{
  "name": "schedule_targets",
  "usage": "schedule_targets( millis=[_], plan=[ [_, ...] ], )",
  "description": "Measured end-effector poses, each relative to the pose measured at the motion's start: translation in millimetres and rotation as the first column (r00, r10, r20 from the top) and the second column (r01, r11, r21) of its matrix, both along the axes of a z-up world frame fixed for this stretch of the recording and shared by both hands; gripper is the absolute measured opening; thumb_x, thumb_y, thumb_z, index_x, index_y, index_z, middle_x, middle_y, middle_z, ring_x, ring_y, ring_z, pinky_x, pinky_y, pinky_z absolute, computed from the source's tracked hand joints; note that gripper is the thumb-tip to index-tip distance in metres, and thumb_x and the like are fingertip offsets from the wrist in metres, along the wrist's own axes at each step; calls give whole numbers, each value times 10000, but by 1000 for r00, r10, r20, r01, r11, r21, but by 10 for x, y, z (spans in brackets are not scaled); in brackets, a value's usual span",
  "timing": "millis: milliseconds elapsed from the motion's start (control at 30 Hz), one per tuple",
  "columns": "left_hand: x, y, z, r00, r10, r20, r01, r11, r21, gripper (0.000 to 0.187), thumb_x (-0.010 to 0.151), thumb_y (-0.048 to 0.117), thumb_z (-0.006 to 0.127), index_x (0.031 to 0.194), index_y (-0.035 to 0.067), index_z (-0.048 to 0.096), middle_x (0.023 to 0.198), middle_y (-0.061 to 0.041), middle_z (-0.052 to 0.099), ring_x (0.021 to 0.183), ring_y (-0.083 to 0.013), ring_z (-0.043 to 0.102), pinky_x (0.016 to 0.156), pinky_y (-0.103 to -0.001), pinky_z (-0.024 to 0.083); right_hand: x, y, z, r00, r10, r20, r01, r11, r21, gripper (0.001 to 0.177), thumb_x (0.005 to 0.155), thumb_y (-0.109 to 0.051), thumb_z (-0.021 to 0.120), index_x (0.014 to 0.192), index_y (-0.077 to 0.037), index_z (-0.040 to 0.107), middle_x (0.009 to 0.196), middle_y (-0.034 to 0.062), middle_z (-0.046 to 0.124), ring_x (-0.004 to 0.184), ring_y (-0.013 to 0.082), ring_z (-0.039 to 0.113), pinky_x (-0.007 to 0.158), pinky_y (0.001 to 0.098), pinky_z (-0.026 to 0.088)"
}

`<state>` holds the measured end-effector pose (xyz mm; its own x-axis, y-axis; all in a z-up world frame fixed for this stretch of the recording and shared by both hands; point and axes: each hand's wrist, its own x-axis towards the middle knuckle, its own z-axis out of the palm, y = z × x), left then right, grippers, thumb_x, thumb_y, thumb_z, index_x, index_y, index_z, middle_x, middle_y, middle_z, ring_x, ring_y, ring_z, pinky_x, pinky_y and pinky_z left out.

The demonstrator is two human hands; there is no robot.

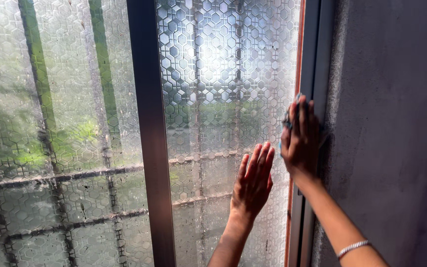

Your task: The person sprays a cleaning solution onto a patterned glass window and then wipes the surface with a cloth. They systematically clean the glass and the metal frame, moving from the top to the bottom.

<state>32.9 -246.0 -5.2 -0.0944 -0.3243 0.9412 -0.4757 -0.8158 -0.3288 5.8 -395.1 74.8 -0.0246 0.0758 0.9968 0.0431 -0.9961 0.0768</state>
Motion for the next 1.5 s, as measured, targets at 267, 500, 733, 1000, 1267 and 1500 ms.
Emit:
schedule_targets(
  millis=[267, 500, 733, 1000, 1267, 1500],
  plan=[
    [-66, -84, -52, 992, 117, -51, -115, 993, 32, 733, 966, 335, 555, 1629, 135, 315, 1707, -36, 264, 1583, -196, 218, 1303, -439, 123, -251, 12, -882, 991, 47, -127, -51, 998, -31, 571, 1087, -205, 414, 1610, -10, 294, 1680, 236, 259, 1563, 385, 245, 1268, 512, 227],
    [33, -187, -261, 986, 145, 82, -154, 981, 116, 761, 1004, 541, 493, 1641, 191, 269, 1713, -2, 235, 1578, -167, 193, 1261, -591, 111, 17, -147, 435, 990, 124, 61, -118, 988, -97, 516, 1167, -180, 397, 1651, -27, 305, 1705, 217, 306, 1589, 387, 300, 1322, 511, 260],
    [102, -242, -393, 986, 163, 48, -166, 982, 93, 672, 1002, 433, 547, 1590, 134, 419, 1675, -22, 352, 1577, -193, 248, 1273, -563, 141, -33, -120, -542, 997, 67, 22, -67, 997, -39, 540, 1110, -190, 417, 1625, -50, 331, 1696, 187, 306, 1579, 388, 307, 1287, 523, 277],
    [106, -286, -529, 988, 152, 17, -152, 985, 76, 709, 1006, 448, 551, 1618, 134, 377, 1692, -37, 322, 1582, -204, 252, 1275, -572, 130, -135, -116, -1409, 992, 32, -119, -39, 998, -55, 561, 1063, -179, 493, 1592, -50, 358, 1674, 206, 297, 1553, 404, 297, 1263, 531, 264],
    [-8, 163, -908, 993, 7, -122, 8, 993, 120, 762, 1017, 358, 603, 1660, 83, 302, 1728, -63, 280, 1610, -207, 230, 1328, -416, 151, -32, 261, -728, 992, 125, -22, -121, 986, 113, 587, 1116, -126, 448, 1670, -36, 278, 1734, 194, 243, 1613, 393, 223, 1333, 523, 188],
    [-169, 1384, -857, 972, -14, -234, -3, 998, -71, 661, 1001, 188, 583, 1610, 119, 333, 1692, -57, 317, 1616, -230, 234, 1332, -421, 184, 10, 1002, -1759, 912, 300, -280, -359, 914, -188, 614, 1017, -230, 519, 1596, -94, 365, 1668, 166, 312, 1542, 380, 308, 1254, 542, 245]
  ],
)
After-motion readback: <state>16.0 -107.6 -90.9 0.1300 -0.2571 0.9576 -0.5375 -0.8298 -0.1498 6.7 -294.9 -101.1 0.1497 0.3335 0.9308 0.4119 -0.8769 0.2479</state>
